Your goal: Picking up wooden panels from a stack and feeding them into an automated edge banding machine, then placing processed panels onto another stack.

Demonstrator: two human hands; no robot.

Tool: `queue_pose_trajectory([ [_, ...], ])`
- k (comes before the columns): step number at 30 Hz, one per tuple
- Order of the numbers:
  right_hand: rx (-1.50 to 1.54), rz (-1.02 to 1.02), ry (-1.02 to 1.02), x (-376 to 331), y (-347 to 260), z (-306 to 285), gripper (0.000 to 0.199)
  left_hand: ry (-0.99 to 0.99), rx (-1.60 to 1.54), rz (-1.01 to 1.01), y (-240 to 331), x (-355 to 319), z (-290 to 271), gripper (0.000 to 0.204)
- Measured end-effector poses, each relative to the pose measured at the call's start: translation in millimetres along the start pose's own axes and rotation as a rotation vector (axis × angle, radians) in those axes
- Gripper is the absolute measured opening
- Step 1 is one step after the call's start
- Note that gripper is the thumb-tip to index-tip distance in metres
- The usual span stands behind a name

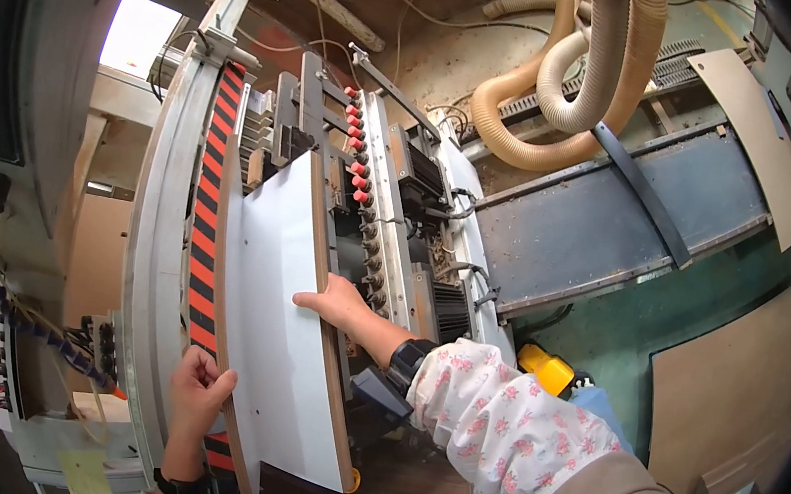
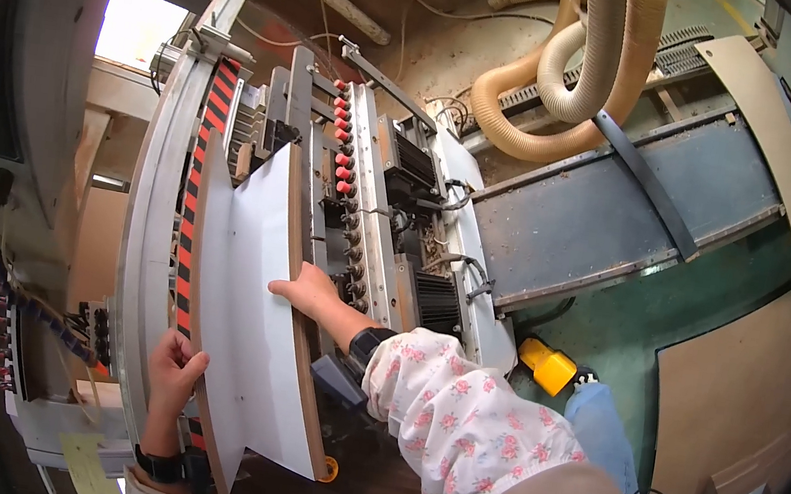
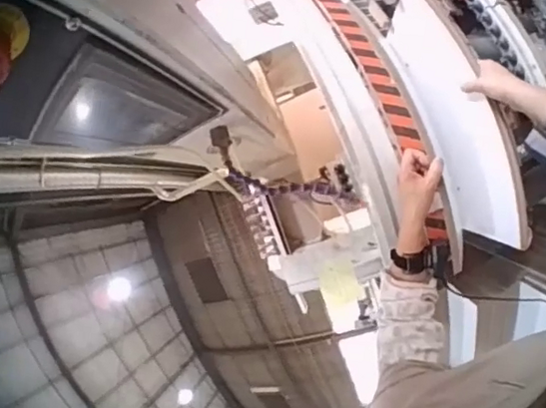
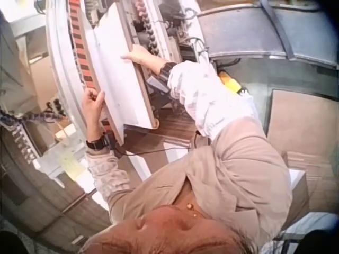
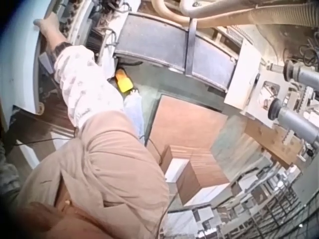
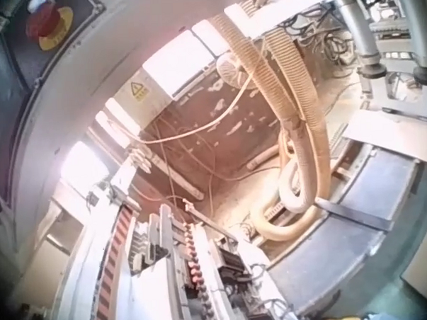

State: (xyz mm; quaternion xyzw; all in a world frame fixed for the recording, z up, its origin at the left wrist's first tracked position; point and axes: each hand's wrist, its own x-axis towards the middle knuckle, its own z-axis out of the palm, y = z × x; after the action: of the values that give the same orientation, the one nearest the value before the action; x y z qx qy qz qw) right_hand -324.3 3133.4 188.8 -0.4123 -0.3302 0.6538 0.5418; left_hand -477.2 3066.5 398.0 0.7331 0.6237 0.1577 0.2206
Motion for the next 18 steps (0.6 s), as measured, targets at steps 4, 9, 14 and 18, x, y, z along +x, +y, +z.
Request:
queue_pose_trajectory([
  [4,0.212,-0.043,0.027,-32.7,4.2,-10.7,0.047,-0.026,0.050,0.007,-0.3,3.6,8.2,0.025],
  [9,0.489,-0.026,0.166,-124.9,9.5,-76.7,0.038,-0.066,0.243,0.140,-10.3,1.4,17.4,0.030],
  [14,0.628,-0.056,0.343,-225.2,-2.4,-174.8,0.041,-0.136,0.307,0.194,-24.9,2.8,71.0,0.032],
  [18,0.552,-0.204,0.421,-269.5,-15.4,-219.0,0.047,-0.213,0.446,0.172,-28.7,3.9,116.8,0.029],
])
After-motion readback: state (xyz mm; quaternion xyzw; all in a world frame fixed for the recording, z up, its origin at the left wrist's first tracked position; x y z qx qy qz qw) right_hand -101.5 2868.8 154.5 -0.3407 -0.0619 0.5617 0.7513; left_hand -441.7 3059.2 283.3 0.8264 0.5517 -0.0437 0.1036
